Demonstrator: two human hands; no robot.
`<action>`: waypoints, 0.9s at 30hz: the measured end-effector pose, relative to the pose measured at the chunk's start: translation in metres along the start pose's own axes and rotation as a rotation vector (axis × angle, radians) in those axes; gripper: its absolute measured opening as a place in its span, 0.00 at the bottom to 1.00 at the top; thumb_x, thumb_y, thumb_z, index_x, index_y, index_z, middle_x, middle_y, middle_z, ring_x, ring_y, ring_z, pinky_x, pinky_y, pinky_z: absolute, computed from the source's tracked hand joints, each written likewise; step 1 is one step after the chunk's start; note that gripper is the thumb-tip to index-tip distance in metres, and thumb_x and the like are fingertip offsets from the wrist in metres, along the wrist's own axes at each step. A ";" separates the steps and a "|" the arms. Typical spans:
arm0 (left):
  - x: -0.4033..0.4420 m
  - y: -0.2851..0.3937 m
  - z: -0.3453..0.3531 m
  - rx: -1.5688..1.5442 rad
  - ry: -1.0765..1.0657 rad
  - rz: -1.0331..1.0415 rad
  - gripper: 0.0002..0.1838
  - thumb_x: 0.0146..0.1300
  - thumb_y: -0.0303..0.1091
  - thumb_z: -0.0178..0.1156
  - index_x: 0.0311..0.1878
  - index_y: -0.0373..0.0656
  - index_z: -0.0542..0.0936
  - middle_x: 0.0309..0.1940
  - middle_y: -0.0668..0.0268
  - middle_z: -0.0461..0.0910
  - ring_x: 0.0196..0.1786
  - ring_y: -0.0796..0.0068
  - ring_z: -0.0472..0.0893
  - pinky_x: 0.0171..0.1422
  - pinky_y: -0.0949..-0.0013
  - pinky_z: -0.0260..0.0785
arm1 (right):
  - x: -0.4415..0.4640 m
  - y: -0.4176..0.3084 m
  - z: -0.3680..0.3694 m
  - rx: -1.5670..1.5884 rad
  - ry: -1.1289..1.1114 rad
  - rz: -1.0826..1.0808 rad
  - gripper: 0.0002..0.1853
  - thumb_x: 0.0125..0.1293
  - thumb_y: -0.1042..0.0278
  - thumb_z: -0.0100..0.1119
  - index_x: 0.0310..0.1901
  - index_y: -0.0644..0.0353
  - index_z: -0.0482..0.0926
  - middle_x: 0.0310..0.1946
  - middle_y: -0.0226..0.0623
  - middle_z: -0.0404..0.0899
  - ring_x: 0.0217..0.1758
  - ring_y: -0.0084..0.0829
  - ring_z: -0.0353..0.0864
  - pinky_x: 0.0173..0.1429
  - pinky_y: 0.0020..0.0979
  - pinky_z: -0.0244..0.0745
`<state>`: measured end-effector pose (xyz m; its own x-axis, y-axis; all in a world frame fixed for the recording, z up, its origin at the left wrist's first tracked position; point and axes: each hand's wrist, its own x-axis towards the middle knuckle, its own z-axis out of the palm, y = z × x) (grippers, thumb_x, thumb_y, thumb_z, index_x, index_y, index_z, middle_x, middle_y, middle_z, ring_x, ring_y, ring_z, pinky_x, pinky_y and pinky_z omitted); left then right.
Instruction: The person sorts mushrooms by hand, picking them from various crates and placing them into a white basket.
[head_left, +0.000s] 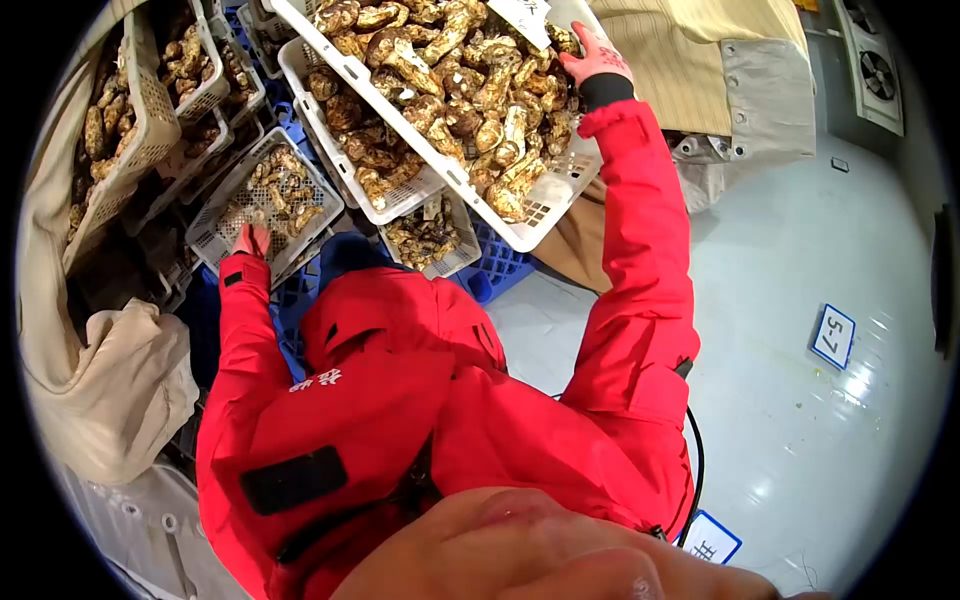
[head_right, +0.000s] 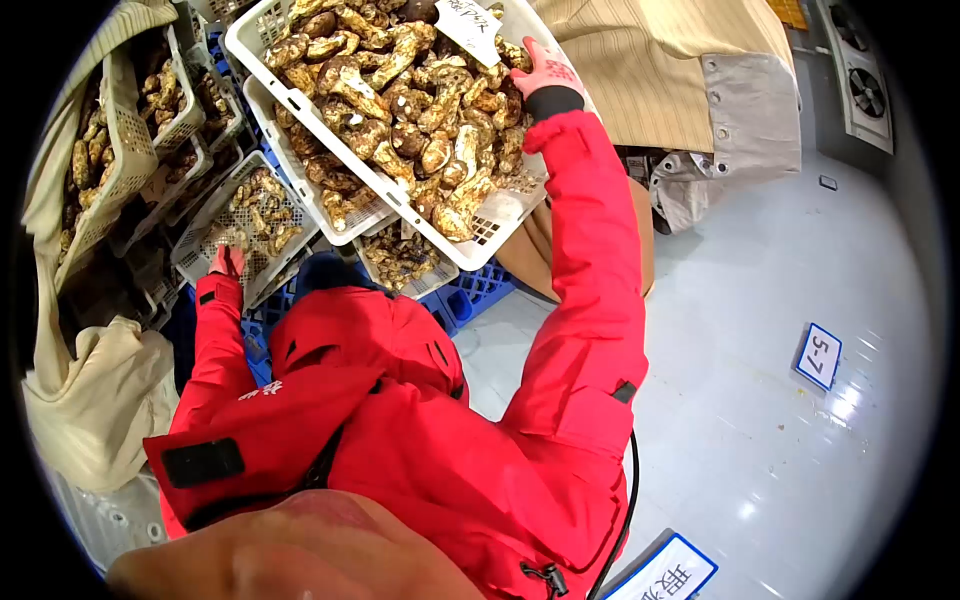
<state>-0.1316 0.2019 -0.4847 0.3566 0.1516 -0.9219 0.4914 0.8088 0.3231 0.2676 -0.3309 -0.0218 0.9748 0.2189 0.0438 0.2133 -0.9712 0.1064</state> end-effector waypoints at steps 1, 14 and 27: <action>-0.017 0.009 0.016 0.025 -0.076 0.015 0.26 0.64 0.54 0.54 0.57 0.46 0.71 0.53 0.63 0.76 0.53 0.66 0.77 0.52 0.66 0.70 | 0.007 -0.010 -0.005 -0.072 -0.116 0.055 0.31 0.55 0.47 0.60 0.62 0.38 0.66 0.52 0.37 0.77 0.55 0.40 0.76 0.55 0.44 0.72; -0.406 0.069 0.317 0.474 -1.049 0.274 0.18 0.69 0.38 0.46 0.48 0.31 0.75 0.42 0.57 0.80 0.41 0.71 0.81 0.49 0.70 0.72 | -0.101 -0.022 -0.092 1.888 0.106 0.227 0.30 0.59 0.75 0.60 0.62 0.63 0.60 0.53 0.46 0.73 0.48 0.30 0.75 0.52 0.29 0.71; -0.437 0.049 0.402 0.043 -1.082 0.416 0.25 0.71 0.43 0.46 0.64 0.35 0.64 0.57 0.60 0.72 0.61 0.71 0.70 0.65 0.70 0.60 | -0.180 -0.166 -0.104 1.684 -0.102 0.121 0.30 0.57 0.79 0.59 0.63 0.67 0.63 0.55 0.41 0.72 0.58 0.27 0.71 0.60 0.27 0.66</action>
<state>0.0560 -0.0533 0.0197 0.9800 -0.1802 -0.0846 0.1952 0.7877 0.5843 0.0496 -0.1998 0.0563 0.9751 0.2002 -0.0951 -0.0950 -0.0101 -0.9954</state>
